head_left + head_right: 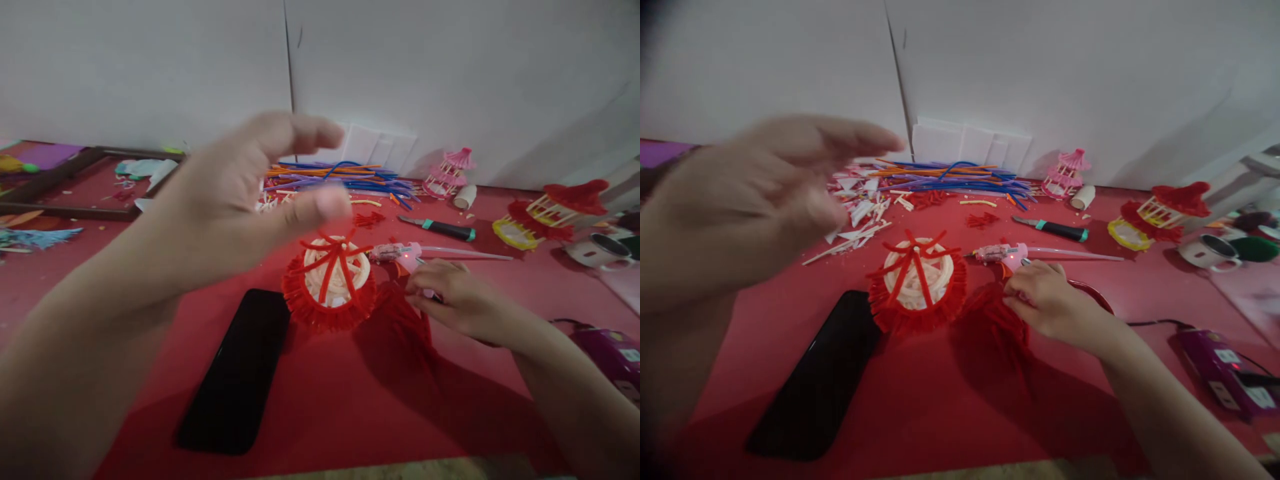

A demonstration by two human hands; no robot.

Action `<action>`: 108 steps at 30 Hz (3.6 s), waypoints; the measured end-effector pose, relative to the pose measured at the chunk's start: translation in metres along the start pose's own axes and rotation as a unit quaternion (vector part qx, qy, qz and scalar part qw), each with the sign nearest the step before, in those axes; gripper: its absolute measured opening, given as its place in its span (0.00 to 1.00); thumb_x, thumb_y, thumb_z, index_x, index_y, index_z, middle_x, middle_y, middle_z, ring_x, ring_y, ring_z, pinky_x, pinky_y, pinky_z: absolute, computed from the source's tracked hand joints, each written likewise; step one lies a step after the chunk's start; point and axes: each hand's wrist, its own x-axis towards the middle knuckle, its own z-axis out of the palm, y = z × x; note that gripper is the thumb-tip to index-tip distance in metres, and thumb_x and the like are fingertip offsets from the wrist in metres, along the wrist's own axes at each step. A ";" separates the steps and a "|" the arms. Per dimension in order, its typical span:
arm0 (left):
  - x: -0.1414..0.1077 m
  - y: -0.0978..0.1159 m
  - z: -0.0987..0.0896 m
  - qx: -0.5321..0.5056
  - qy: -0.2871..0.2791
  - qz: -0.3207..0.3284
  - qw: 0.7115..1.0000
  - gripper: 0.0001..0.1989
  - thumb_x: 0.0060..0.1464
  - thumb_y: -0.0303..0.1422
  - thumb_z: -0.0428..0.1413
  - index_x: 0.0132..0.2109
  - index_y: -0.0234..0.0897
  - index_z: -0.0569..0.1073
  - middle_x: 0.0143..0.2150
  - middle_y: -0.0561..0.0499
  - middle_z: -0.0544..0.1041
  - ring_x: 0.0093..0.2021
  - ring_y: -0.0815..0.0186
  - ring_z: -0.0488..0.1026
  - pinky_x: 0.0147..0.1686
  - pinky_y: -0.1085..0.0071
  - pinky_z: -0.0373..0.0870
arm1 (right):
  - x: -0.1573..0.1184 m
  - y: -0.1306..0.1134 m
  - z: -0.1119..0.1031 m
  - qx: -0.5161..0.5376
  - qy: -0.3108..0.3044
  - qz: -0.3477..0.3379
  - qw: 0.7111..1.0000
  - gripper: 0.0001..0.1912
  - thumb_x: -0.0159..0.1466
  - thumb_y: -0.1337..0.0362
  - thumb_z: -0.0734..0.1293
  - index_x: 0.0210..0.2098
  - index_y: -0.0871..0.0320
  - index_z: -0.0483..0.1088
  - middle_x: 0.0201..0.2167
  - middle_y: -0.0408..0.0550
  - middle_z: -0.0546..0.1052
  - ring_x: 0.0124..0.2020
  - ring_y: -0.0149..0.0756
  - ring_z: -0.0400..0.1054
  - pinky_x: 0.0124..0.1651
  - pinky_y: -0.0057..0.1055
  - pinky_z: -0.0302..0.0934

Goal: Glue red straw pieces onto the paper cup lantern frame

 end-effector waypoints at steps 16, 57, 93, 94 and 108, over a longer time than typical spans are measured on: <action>-0.007 0.023 0.019 -0.073 0.096 0.154 0.981 0.06 0.67 0.36 0.62 0.39 0.44 0.81 0.35 0.58 0.84 0.33 0.65 0.80 0.40 0.66 0.79 | 0.041 -0.095 -0.048 0.209 0.284 -0.074 0.933 0.07 0.65 0.66 0.77 0.43 0.51 0.79 0.34 0.38 0.83 0.30 0.27 0.77 0.32 0.23 0.70; 0.002 -0.001 0.011 0.039 0.030 0.299 0.953 0.07 0.62 0.31 0.63 0.34 0.47 0.82 0.65 0.49 0.65 0.69 0.44 0.62 0.67 0.46 0.61 | 0.033 -0.082 -0.075 -0.101 0.236 -0.312 0.915 0.10 0.73 0.59 0.71 0.34 0.51 0.78 0.31 0.37 0.86 0.32 0.28 0.82 0.39 0.21 0.78; -0.022 -0.027 0.068 -0.201 0.193 0.139 0.950 0.23 0.72 0.55 0.49 0.57 0.45 0.76 0.51 0.44 0.79 0.52 0.55 0.78 0.54 0.50 0.75 | 0.038 -0.054 -0.027 -0.097 0.432 -0.283 0.851 0.11 0.64 0.76 0.74 0.42 0.54 0.80 0.40 0.46 0.87 0.39 0.39 0.84 0.45 0.33 0.81; -0.027 -0.032 0.076 -0.194 0.160 0.157 0.955 0.27 0.69 0.58 0.50 0.60 0.45 0.74 0.54 0.41 0.79 0.54 0.52 0.78 0.56 0.48 0.75 | 0.037 -0.052 -0.022 -0.108 0.421 -0.290 0.853 0.11 0.64 0.76 0.75 0.42 0.56 0.80 0.40 0.48 0.87 0.39 0.38 0.84 0.45 0.32 0.81; -0.045 -0.049 0.102 -0.113 0.168 0.201 0.958 0.55 0.44 0.65 0.69 0.71 0.43 0.63 0.58 0.37 0.76 0.55 0.40 0.79 0.55 0.40 0.80 | 0.039 -0.040 0.008 -0.103 0.405 -0.297 0.859 0.09 0.68 0.74 0.72 0.45 0.54 0.79 0.40 0.47 0.87 0.39 0.38 0.84 0.45 0.35 0.84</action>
